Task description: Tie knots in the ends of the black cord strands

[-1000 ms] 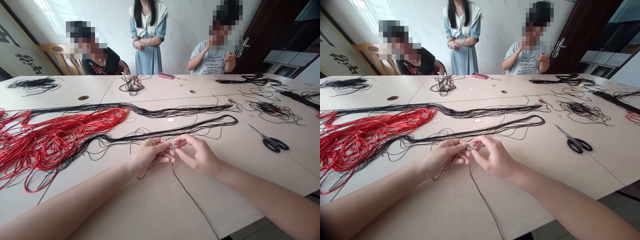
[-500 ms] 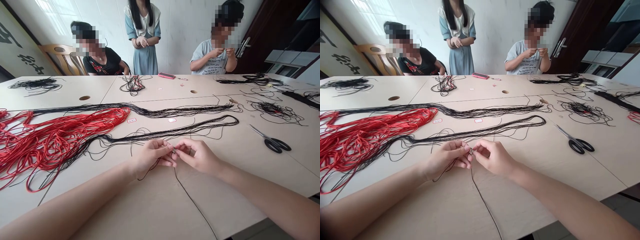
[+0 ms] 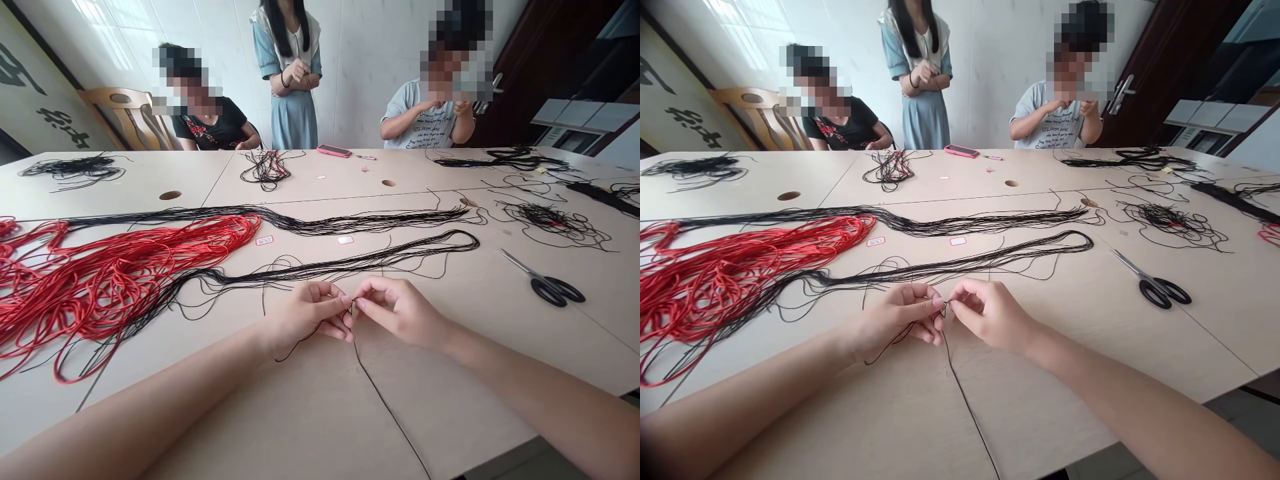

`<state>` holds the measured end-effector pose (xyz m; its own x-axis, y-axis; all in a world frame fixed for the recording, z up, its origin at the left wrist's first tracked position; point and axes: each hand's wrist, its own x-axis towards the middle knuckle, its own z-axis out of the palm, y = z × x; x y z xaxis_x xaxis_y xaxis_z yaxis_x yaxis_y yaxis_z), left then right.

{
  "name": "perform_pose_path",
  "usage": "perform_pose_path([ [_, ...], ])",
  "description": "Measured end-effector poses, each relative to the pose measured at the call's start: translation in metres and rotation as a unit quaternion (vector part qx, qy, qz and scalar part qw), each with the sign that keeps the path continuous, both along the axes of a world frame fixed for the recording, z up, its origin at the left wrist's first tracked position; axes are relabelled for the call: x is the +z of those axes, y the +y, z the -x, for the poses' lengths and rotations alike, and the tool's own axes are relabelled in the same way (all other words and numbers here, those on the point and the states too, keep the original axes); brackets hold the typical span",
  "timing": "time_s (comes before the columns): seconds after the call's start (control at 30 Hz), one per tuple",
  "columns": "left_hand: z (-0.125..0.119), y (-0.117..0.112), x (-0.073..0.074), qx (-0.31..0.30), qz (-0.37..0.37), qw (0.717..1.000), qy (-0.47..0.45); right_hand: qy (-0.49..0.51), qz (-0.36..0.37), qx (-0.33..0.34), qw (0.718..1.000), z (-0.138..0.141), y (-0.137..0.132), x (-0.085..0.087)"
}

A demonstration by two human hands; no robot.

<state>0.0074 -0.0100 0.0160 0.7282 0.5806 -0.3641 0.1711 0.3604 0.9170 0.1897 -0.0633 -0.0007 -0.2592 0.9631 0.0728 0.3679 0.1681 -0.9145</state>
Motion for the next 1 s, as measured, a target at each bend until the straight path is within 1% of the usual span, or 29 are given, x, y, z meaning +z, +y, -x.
perform_pose_path([
  [0.2, -0.0004, -0.0021, -0.0008, -0.039, -0.011, 0.999, 0.025, 0.022, 0.047, -0.013, 0.999, -0.0008, -0.0011, 0.0041],
  [0.37, -0.0004, -0.0033, -0.0031, -0.053, -0.027, 0.998, 0.032, 0.003, 0.011, -0.016, 1.0, -0.0006, -0.0015, 0.0027],
  [0.5, -0.0015, -0.0039, -0.0059, -0.039, -0.033, 0.998, 0.025, -0.001, 0.005, -0.018, 1.0, -0.0012, -0.0011, 0.0008],
  [0.63, -0.003, -0.0042, -0.0074, -0.015, -0.037, 0.999, 0.021, -0.004, 0.002, -0.021, 1.0, -0.0011, -0.0017, 0.0022],
  [0.83, -0.0031, -0.0036, -0.0083, 0.004, -0.042, 0.999, 0.022, -0.003, -0.001, -0.027, 1.0, -0.0008, -0.0024, 0.0042],
  [1.0, -0.0025, -0.0029, -0.0087, -0.001, -0.04, 0.999, 0.03, -0.008, -0.007, -0.027, 1.0, -0.0008, -0.0028, 0.005],
])
